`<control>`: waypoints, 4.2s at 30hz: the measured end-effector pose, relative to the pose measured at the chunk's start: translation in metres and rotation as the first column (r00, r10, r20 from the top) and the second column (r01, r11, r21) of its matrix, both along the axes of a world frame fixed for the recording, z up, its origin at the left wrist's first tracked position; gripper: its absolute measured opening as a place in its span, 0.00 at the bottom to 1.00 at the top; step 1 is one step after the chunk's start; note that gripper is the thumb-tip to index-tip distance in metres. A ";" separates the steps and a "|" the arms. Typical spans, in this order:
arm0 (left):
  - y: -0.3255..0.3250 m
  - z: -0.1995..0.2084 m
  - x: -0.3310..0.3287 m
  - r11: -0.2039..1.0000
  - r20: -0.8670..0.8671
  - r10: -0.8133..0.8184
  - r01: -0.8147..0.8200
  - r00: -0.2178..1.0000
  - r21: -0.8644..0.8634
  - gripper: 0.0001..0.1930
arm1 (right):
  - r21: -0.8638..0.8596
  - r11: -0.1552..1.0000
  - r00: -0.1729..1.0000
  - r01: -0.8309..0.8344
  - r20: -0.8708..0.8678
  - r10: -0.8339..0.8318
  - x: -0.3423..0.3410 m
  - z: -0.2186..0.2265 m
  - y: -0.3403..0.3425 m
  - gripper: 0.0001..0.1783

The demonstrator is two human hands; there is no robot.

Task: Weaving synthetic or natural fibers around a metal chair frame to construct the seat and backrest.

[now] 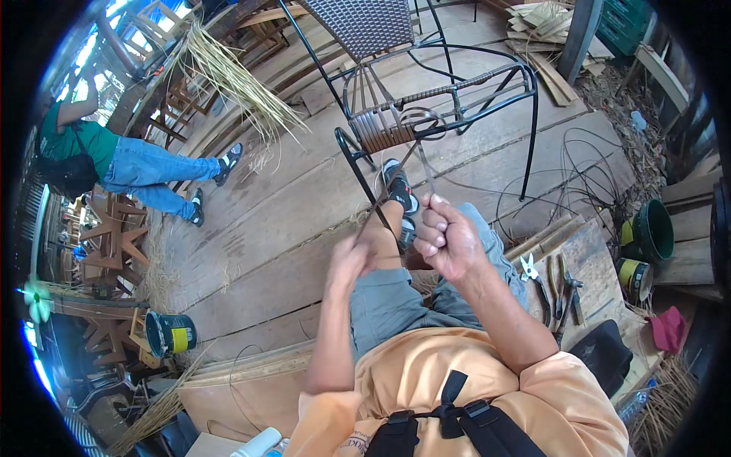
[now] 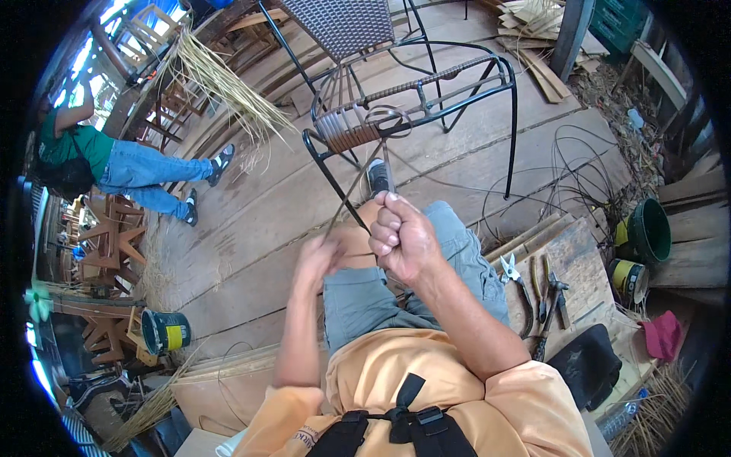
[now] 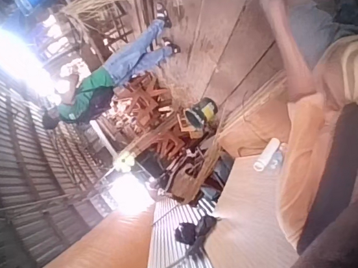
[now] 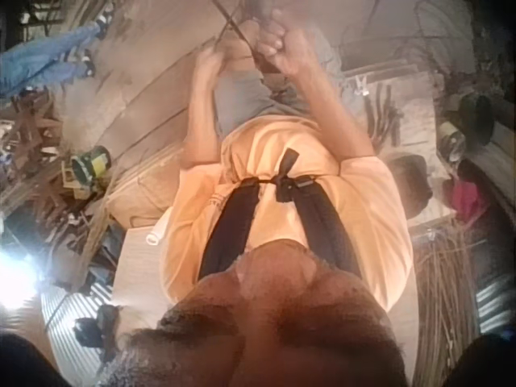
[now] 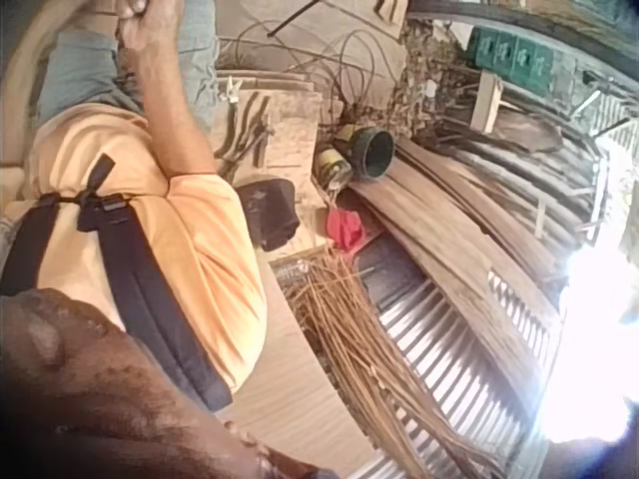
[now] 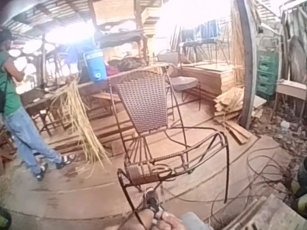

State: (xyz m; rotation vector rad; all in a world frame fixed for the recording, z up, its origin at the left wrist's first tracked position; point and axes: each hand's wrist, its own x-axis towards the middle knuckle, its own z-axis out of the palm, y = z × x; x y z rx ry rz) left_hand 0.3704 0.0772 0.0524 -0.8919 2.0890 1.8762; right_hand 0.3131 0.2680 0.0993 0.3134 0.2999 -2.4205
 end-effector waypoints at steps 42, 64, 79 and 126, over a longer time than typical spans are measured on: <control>-0.074 -0.041 0.072 0.846 0.310 -0.138 0.275 0.941 -0.458 0.22 | 0.454 0.878 0.958 -0.154 -0.148 0.245 -0.097 -0.066 -0.055 0.11; -0.008 -0.003 -0.057 0.740 -0.264 -0.367 0.108 0.892 -0.663 0.19 | 0.625 0.759 0.924 -0.182 -0.156 0.350 -0.090 -0.057 -0.058 0.10; -0.119 -0.048 0.003 0.340 -0.066 -0.483 0.118 0.873 -0.933 0.11 | 0.642 0.755 0.917 -0.135 -0.208 0.340 -0.094 -0.070 -0.057 0.09; -0.173 -0.085 0.098 0.750 0.218 0.080 0.085 0.973 -0.656 0.20 | 0.651 0.739 0.888 -0.176 -0.220 0.405 -0.088 -0.072 -0.068 0.10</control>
